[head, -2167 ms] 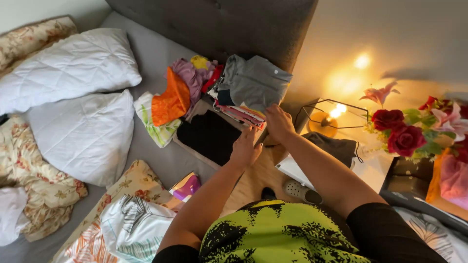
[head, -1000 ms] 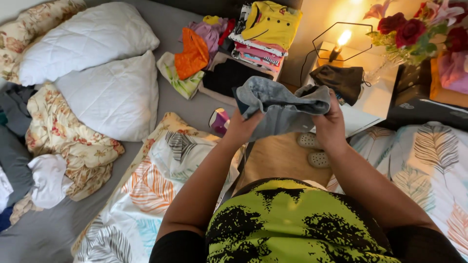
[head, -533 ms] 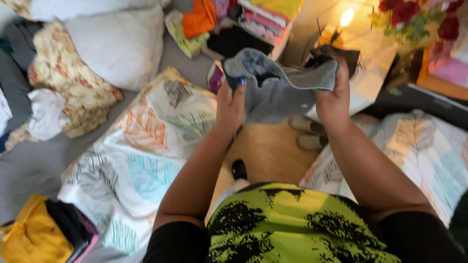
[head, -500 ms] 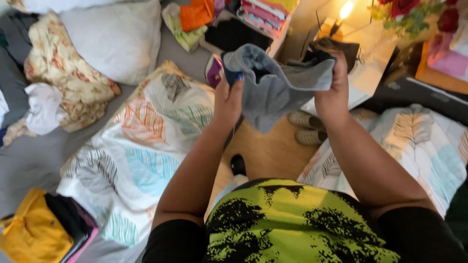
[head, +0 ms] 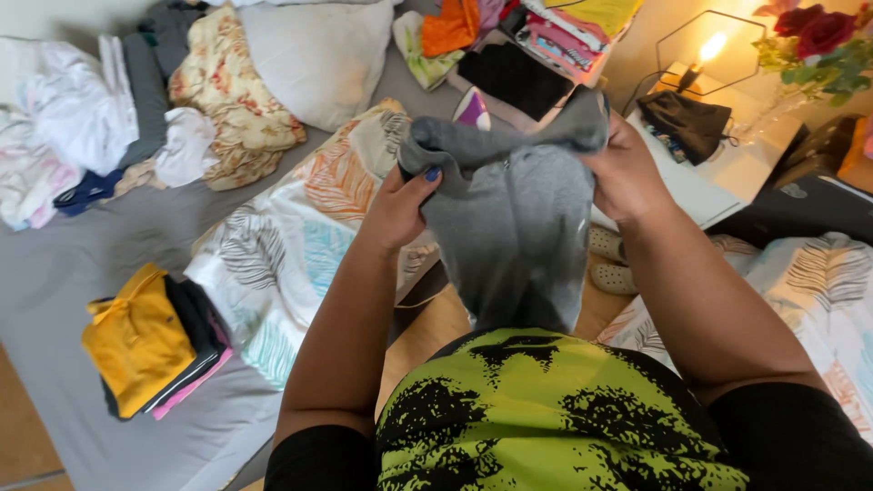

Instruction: The person irons a yellow polo shirt and a grey jacket on a bed using a purple iron. They fold the yellow shirt and place it on a stack of clothes, then iron and fold the grey jacket.

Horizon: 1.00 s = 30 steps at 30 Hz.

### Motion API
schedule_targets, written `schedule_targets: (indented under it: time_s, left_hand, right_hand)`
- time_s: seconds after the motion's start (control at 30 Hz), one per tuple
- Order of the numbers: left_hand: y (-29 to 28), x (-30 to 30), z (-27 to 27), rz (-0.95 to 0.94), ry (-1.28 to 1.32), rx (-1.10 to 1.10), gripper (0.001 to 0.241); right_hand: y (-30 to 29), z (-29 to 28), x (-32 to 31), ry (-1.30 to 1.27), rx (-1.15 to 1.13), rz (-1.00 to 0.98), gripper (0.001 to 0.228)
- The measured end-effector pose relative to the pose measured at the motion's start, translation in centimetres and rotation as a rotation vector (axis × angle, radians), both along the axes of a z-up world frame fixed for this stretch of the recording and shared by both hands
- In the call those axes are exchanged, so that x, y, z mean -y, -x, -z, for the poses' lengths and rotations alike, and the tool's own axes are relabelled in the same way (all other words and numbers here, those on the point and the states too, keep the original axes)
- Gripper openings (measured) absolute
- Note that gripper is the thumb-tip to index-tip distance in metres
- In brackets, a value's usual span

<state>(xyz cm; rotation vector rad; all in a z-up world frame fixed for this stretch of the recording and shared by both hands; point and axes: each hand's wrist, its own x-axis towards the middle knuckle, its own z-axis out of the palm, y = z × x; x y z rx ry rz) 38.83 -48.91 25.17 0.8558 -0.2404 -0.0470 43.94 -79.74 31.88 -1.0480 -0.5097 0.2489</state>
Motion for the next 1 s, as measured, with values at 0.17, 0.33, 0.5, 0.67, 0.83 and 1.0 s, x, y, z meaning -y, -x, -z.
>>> schedule_targets:
  time_s: [0.17, 0.33, 0.5, 0.67, 0.83, 1.0]
  left_hand:
    - [8.3, -4.6, -10.2, -0.165, -0.978, 0.281, 0.045]
    - [14.4, -10.8, -12.3, -0.270, -1.537, 0.271, 0.015]
    - [18.0, -16.4, -8.9, -0.368, -1.655, 0.335, 0.021]
    - [21.6, -19.7, -10.0, -0.120, -1.548, -0.170, 0.019]
    - [21.2, -24.2, -10.9, -0.134, -1.626, -0.328, 0.029]
    - [12.4, -30.8, -8.4, -0.710, -1.815, -0.410, 0.029]
  right_hand:
    - [2.0, -0.1, -4.9, -0.027, 0.058, -0.148, 0.025]
    - [3.7, 2.8, -10.8, -0.028, 0.096, -0.204, 0.020]
    - [4.9, 5.5, -13.7, 0.289, 0.171, -0.009, 0.030]
    - [3.3, 5.0, -11.9, 0.687, 0.193, -0.146, 0.045]
    - [-4.4, 5.8, -11.5, 0.855, 0.251, -0.252, 0.044]
    - [-14.8, 4.6, -24.4, 0.863, 0.409, -0.013, 0.023]
